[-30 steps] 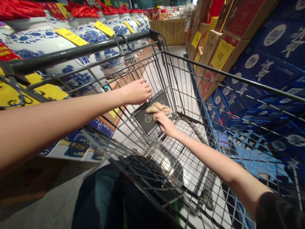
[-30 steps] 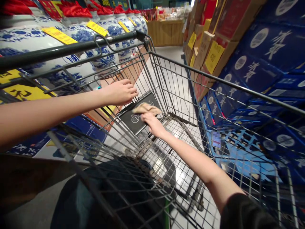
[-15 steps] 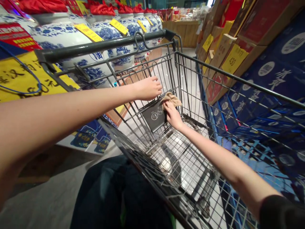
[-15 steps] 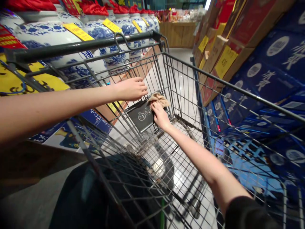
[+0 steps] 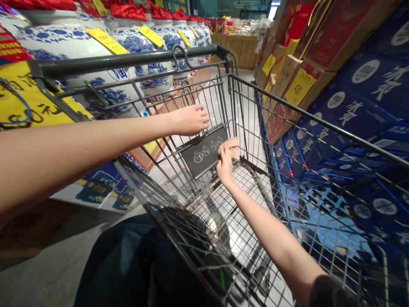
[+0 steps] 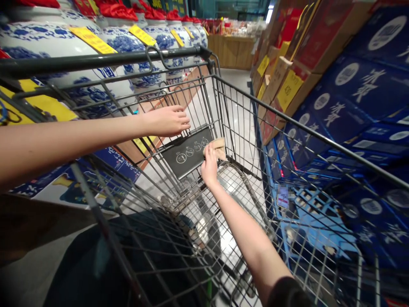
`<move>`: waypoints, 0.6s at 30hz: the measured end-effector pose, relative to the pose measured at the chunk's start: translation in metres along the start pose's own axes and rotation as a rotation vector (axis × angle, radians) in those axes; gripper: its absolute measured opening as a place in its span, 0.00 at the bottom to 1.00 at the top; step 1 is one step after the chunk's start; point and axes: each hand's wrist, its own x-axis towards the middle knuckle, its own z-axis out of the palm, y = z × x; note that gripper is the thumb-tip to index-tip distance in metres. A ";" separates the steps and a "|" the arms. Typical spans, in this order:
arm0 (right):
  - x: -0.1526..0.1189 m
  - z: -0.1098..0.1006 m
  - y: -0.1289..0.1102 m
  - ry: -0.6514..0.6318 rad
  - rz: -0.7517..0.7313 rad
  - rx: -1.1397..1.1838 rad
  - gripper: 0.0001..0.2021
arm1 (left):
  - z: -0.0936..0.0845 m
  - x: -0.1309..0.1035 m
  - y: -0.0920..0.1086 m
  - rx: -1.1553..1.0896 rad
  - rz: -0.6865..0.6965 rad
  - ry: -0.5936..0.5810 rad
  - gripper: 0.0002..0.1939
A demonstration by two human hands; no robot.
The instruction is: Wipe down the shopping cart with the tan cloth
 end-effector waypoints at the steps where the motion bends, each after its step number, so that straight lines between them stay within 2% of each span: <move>1: -0.003 0.000 -0.001 -0.042 -0.053 0.003 0.42 | 0.002 0.000 -0.001 -0.014 -0.001 0.008 0.11; 4: -0.009 -0.004 -0.001 -0.268 -0.365 0.026 0.41 | 0.009 -0.002 -0.004 -0.095 -0.009 0.055 0.10; 5: -0.008 -0.006 0.001 -0.305 -0.405 0.022 0.39 | 0.011 -0.002 -0.005 -0.129 -0.012 0.078 0.10; 7: -0.001 -0.013 0.007 -0.248 -0.293 -0.012 0.37 | 0.013 -0.003 -0.007 -0.177 -0.016 0.113 0.09; 10: 0.007 -0.016 0.011 -0.043 -0.006 -0.062 0.39 | 0.010 -0.002 -0.005 -0.149 -0.016 0.093 0.09; 12: 0.000 -0.012 0.008 -0.028 -0.036 -0.053 0.42 | 0.006 -0.002 -0.003 -0.091 -0.013 0.052 0.10; 15: -0.016 -0.008 0.004 -0.161 -0.290 -0.008 0.43 | 0.001 -0.002 0.000 -0.034 -0.007 0.014 0.10; 16: -0.017 -0.009 0.004 -0.199 -0.324 -0.002 0.43 | 0.000 -0.002 0.000 -0.026 -0.004 0.011 0.11; 18: -0.008 -0.014 0.008 -0.205 -0.219 -0.020 0.40 | 0.000 -0.002 -0.001 -0.030 0.001 0.020 0.11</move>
